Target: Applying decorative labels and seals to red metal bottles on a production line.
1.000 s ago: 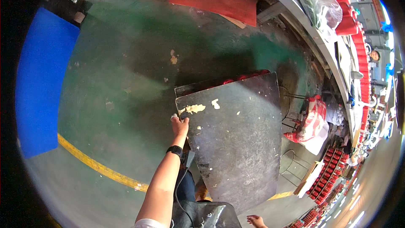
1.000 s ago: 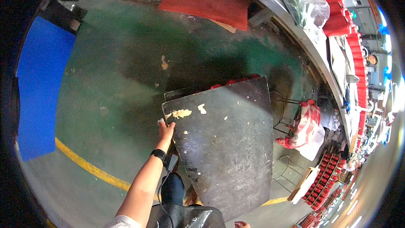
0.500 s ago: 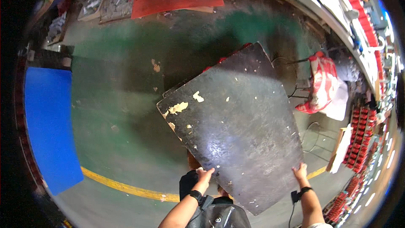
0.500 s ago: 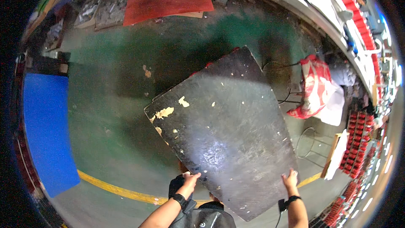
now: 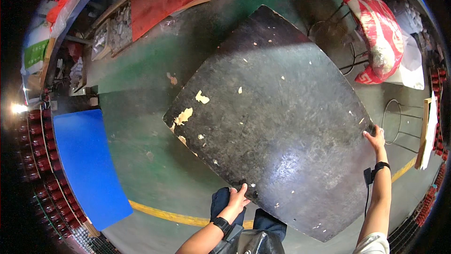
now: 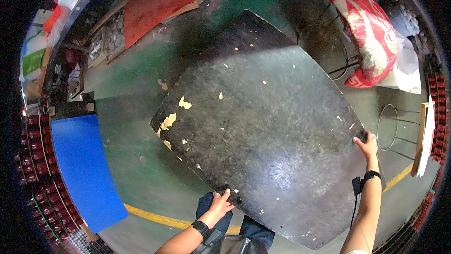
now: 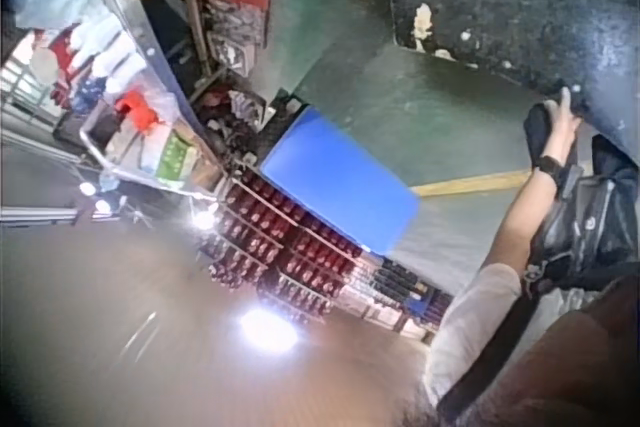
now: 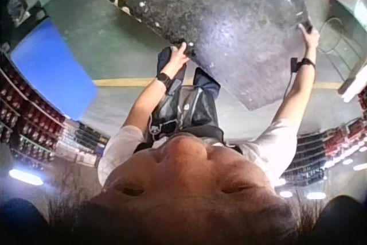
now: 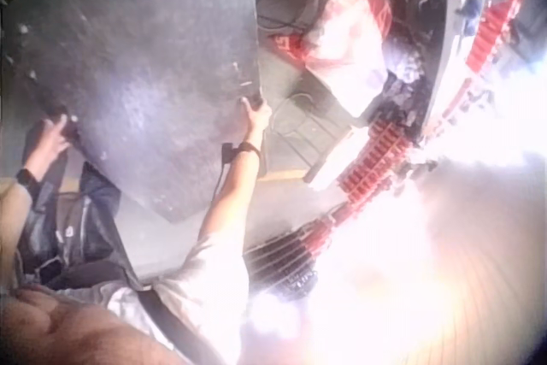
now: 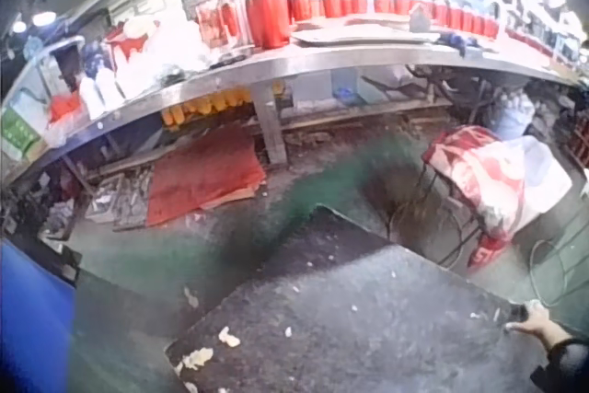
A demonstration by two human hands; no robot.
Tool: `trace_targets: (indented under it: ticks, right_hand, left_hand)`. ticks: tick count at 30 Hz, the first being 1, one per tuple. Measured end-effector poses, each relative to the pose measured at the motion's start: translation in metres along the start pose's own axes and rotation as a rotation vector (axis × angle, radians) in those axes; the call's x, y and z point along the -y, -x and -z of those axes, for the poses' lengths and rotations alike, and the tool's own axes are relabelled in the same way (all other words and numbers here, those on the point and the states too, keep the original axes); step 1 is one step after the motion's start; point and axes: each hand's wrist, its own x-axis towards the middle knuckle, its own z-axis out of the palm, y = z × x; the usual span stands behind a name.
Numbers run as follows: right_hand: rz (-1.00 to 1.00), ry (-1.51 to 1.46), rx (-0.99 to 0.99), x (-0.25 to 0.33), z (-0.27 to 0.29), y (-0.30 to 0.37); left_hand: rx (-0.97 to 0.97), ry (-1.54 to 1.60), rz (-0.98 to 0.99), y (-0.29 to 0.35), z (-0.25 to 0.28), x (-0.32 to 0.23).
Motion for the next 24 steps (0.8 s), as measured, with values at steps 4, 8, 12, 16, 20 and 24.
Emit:
trace_targets:
  ticks: [4, 8, 12, 16, 20, 24]
  right_hand:
    - [-0.008, -0.095, 0.112, 0.013, 0.017, -0.006]
    - [-0.010, 0.000, 0.103, 0.014, 0.024, -0.009]
    - [0.012, -0.045, 0.033, 0.005, 0.018, -0.014]
    - [0.081, -0.136, 0.019, -0.004, 0.009, -0.023]
    - [0.091, -0.112, 0.027, -0.006, 0.005, -0.023]
    - [0.089, -0.116, 0.020, 0.000, 0.008, -0.015]
  left_hand:
    - [0.036, -0.005, -0.038, 0.007, -0.007, -0.002]
    - [-0.027, -0.048, -0.075, 0.005, -0.010, 0.002]
    - [0.007, -0.027, -0.104, 0.004, -0.008, 0.008]
    - [0.008, -0.053, -0.159, 0.002, -0.012, 0.009]
    - [-0.147, -0.193, -0.165, 0.000, -0.015, 0.013]
    - [-0.185, -0.126, -0.162, -0.004, -0.015, 0.019]
